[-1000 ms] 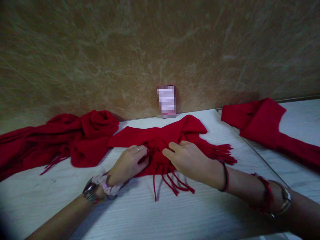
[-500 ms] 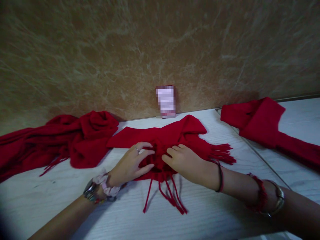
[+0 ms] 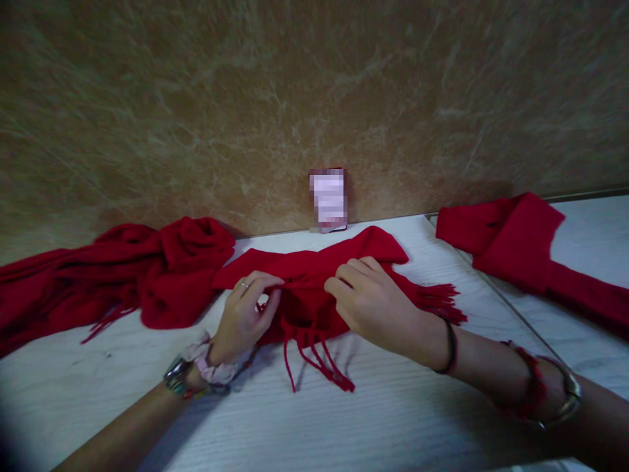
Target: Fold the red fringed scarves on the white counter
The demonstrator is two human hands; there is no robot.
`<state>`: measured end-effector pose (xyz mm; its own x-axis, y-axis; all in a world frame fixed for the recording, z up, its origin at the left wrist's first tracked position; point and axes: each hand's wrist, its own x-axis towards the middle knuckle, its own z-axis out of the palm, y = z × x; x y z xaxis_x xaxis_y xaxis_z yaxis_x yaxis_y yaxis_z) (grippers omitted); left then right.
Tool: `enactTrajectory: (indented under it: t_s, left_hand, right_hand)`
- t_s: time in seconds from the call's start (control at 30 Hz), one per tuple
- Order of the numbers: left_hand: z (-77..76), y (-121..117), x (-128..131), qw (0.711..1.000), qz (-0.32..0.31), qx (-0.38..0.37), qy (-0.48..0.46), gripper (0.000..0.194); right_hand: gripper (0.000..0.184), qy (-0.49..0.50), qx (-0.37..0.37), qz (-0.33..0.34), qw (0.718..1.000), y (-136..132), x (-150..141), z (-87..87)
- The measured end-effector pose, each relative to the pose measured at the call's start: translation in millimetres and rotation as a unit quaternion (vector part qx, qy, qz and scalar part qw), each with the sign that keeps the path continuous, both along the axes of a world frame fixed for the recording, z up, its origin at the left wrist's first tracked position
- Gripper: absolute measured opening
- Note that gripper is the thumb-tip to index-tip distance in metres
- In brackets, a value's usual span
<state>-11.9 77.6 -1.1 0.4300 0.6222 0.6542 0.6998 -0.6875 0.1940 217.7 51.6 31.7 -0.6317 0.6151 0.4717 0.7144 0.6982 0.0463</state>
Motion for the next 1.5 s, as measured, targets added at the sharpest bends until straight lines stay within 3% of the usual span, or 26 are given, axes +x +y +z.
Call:
enactTrajectory:
  t_s: [0.1, 0.27, 0.43, 0.63, 0.73, 0.97, 1.07, 1.2, 1.37, 1.5]
  left_hand:
    - [-0.9, 1.1, -1.1, 0.999, 0.008, -0.026, -0.03, 0.014]
    - [-6.4, -4.7, 6.1, 0.997, -0.07, -0.042, -0.004, 0.015]
    - [-4.4, -8.5, 6.7, 0.995, -0.082, -0.041, -0.025, 0.015]
    - [-4.2, -1.0, -1.1, 0.997, 0.001, -0.041, -0.072, 0.014]
    - [-2.7, -0.9, -1.3, 0.996, 0.022, -0.032, -0.074, 0.014]
    - [0.5, 3.2, -3.3, 0.998, 0.028, -0.017, -0.058, 0.012]
    - [-1.5, 7.0, -4.7, 0.998, 0.014, -0.006, -0.052, 0.011]
    - [-3.0, 5.5, -4.5, 0.999, 0.003, 0.016, -0.029, 0.011]
    - [2.2, 0.6, -4.5, 0.999, 0.012, 0.032, -0.024, 0.013]
    - [3.8, 3.0, -6.5, 0.999, 0.027, 0.032, -0.026, 0.014]
  right_hand:
    - [0.015, -0.059, -0.041, 0.004, 0.997, -1.5, -5.7, -14.2]
    - [0.025, -0.048, -0.018, -0.017, 0.999, -0.1, -9.9, -23.1]
    - [0.009, -0.062, -0.018, 0.008, 0.998, 5.9, -6.9, -23.9]
    - [0.012, 0.119, 0.038, 0.038, 0.991, 3.1, 0.7, -0.5]
    - [0.014, 0.18, 0.022, 0.052, 0.982, 0.1, 4.7, 10.2]
    - [0.012, 0.148, -0.127, 0.061, 0.979, 2.7, -0.6, -4.8]
    - [0.022, 0.143, -0.138, 0.037, 0.979, 6.6, 1.1, -3.4]
    - [0.013, 0.093, -0.17, 0.077, 0.978, 10.2, 7.9, 10.2]
    - [0.012, 0.173, -0.158, 0.067, 0.97, 8.2, 16.1, 29.9]
    - [0.015, 0.191, -0.149, 0.033, 0.97, 9.9, 17.8, 29.8]
